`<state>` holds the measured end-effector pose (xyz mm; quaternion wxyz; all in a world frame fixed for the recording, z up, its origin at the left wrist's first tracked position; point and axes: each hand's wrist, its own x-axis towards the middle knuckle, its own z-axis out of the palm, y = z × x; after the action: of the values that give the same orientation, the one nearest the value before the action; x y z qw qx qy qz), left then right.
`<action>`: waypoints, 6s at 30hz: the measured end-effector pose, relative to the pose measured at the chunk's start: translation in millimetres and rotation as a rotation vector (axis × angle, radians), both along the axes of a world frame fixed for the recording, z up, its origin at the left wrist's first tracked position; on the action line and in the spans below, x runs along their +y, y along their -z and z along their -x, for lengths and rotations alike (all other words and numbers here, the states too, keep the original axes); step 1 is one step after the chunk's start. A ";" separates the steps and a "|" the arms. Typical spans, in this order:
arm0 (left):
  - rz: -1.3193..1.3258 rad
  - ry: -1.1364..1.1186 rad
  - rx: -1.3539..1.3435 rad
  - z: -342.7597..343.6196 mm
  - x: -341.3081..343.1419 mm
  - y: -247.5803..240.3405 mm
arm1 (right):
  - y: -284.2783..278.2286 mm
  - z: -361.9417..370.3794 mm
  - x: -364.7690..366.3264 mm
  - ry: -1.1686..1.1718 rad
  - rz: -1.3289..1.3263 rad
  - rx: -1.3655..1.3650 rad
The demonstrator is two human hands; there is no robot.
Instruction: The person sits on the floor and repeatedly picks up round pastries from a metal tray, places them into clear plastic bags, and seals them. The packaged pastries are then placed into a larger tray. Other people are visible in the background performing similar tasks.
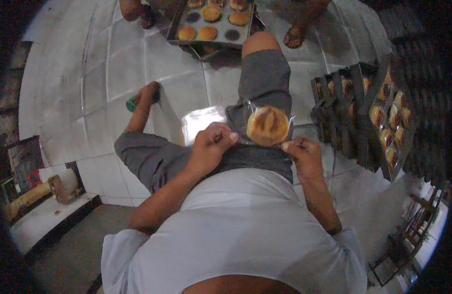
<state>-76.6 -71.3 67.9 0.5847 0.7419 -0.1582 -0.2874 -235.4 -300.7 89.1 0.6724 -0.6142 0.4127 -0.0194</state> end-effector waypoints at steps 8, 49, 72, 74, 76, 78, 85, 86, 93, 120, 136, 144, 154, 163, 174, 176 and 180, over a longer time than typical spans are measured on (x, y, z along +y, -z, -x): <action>-0.159 0.236 -0.474 5.9 -23.4 11.4 | 62.4 12.8 -27.1 0.101 0.243 -0.131; -0.426 -0.006 -0.627 14.5 76.0 -6.5 | 80.9 -175.7 80.5 -1.165 0.557 -0.452; -0.285 -0.533 0.015 -266.4 119.3 135.2 | 328.7 -647.1 -137.2 -0.384 -0.185 0.300; -0.401 -0.523 0.065 -278.9 132.3 139.2 | 344.0 -674.0 -111.8 -0.519 -0.126 0.470; -0.446 -0.593 0.099 -288.3 143.1 152.7 | 330.1 -675.9 -65.4 -0.794 0.034 0.557; -0.200 -0.717 0.402 -236.8 120.3 177.1 | 316.0 -630.5 -64.4 -0.861 -0.005 0.355; 0.750 -1.017 1.114 -237.7 132.6 185.7 | 135.2 -553.6 39.6 -0.999 0.420 0.056; 0.782 -1.054 1.096 -236.4 129.0 173.7 | 94.2 -511.0 59.2 -0.952 0.399 0.024; 0.624 -1.090 0.581 -179.4 72.9 80.4 | -2.9 -264.0 151.9 -0.673 0.226 -0.483; 0.846 -0.696 0.522 -34.4 65.3 -3.2 | -9.0 -165.6 141.8 -1.030 0.591 -0.535; -0.045 -0.128 -0.219 -26.1 100.2 10.8 | -2.9 -198.4 72.8 -0.690 0.988 -0.709; 1.212 -0.187 1.127 -57.4 5.6 25.4 | -83.3 -158.8 74.6 -0.722 0.850 -0.783; 1.348 0.070 0.957 -41.4 17.4 -53.3 | -93.2 -101.1 132.6 -0.862 1.022 -0.798; 1.225 -0.449 1.184 -41.4 19.3 -50.8 | -141.5 -99.3 85.1 -1.520 0.567 -0.747; 0.757 -0.129 1.016 2.6 -6.0 -70.3 | -104.5 -63.2 -4.4 -0.601 0.503 -0.464; 0.344 -0.106 0.610 -25.1 -21.3 -27.5 | -63.6 -51.3 -21.6 -0.455 0.303 -0.203; 0.129 -0.156 0.431 -49.0 -49.4 13.3 | -9.2 -69.9 -59.1 -0.301 0.401 -0.139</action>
<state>-27.6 -120.7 54.6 0.6716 0.6346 0.0101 -0.3823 -165.6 -359.8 98.3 0.5591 -0.7870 0.2574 -0.0428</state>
